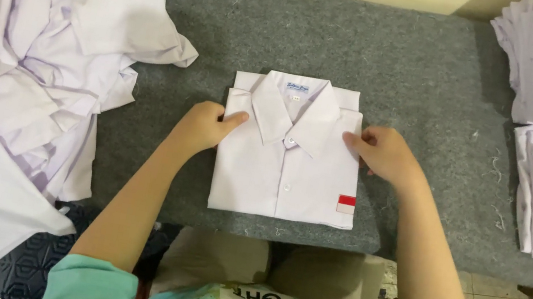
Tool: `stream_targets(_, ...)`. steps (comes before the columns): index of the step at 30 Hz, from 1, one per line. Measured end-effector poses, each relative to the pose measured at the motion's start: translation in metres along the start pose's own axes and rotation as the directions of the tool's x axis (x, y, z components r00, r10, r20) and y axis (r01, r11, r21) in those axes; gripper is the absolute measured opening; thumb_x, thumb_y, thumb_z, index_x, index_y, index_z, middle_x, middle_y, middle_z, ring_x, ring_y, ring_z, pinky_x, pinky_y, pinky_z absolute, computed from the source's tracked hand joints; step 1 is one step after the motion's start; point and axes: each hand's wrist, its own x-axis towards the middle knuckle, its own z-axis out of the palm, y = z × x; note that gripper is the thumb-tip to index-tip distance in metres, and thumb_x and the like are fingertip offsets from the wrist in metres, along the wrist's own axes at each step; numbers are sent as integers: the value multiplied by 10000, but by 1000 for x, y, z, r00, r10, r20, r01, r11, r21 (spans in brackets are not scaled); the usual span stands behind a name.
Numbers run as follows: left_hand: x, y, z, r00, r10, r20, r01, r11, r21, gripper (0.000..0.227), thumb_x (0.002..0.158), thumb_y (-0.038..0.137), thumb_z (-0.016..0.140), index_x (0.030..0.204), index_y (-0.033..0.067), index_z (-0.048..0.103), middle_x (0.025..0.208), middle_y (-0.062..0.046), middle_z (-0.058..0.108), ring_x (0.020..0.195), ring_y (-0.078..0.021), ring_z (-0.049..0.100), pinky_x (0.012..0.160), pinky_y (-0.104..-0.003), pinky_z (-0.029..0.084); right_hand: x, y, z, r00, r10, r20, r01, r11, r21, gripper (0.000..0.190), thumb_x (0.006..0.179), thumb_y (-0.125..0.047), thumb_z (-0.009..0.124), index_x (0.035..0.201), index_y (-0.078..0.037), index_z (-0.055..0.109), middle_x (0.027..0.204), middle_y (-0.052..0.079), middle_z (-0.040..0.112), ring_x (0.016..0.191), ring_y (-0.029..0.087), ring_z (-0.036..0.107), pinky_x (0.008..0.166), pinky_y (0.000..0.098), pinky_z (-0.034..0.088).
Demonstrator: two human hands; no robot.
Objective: A person is meticulously folding a white collared shirt on a work surface in a factory setting.
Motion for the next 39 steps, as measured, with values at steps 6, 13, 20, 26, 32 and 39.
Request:
stream_targets(6, -32, -3, 8, 994, 46, -100, -36, 995, 95, 520, 1004, 573, 544, 1135, 71, 577, 942, -125, 723, 879, -254, 732, 681, -358, 584, -22, 12, 12, 1000, 16, -20, -12, 983, 183, 507, 934, -277, 708, 1243, 110, 597, 879, 275, 725, 516, 274, 700, 343, 313, 538)
stream_targets(13, -76, 31, 62, 636, 580, -509, -226, 771, 595, 602, 953, 367, 643, 1437, 57, 463, 1327, -131, 554, 1261, -287, 541, 897, -457, 501, -75, -16, 63, 788, -529, -316, 362, 813, -457, 533, 945, -231, 666, 1348, 88, 524, 1368, 300, 531, 1279, 474, 544, 1016, 535, 499)
stream_targets(20, -85, 31, 70, 867, 465, -178, -351, 824, 445, 750, 1058, 496, 378, 1592, -6, 217, 1680, -210, 183, 1563, -330, 148, 1230, -564, 94, -86, -25, 92, 959, -280, -43, 214, 815, -539, 787, 1066, -518, 274, 1593, 58, 182, 1676, 271, 131, 1571, 374, 74, 1242, 574, 68)
stream_targets(26, -92, 24, 61, 915, 308, -261, -161, 871, 464, 831, 1050, 594, 304, 1583, -36, 208, 1692, -228, 76, 1567, -376, 13, 1141, -740, -75, -74, 3, 61, 980, -164, -113, 77, 836, -543, 843, 1057, -606, 201, 1592, 46, 221, 1683, 255, 132, 1573, 367, 85, 1241, 585, 2)
stream_targets(32, -137, 59, 88, 761, 617, -201, -498, 754, 429, 783, 1032, 493, 470, 1559, -48, 263, 1683, -252, 83, 1560, -405, 28, 1114, -767, -82, -73, -19, 40, 903, -418, -101, 330, 823, -462, 721, 1092, -462, 302, 1615, 19, 177, 1695, 238, 59, 1565, 379, 14, 1229, 578, -34)
stream_targets(39, -128, 61, 147, 658, 749, -78, -649, 617, 445, 779, 1034, 558, 403, 1548, -20, 311, 1642, -270, 226, 1550, -383, 154, 1222, -645, -12, 33, -19, 75, 890, -453, 59, 421, 762, -492, 762, 1082, -546, 301, 1629, -34, 165, 1707, 183, 11, 1576, 328, -5, 1268, 538, 9)
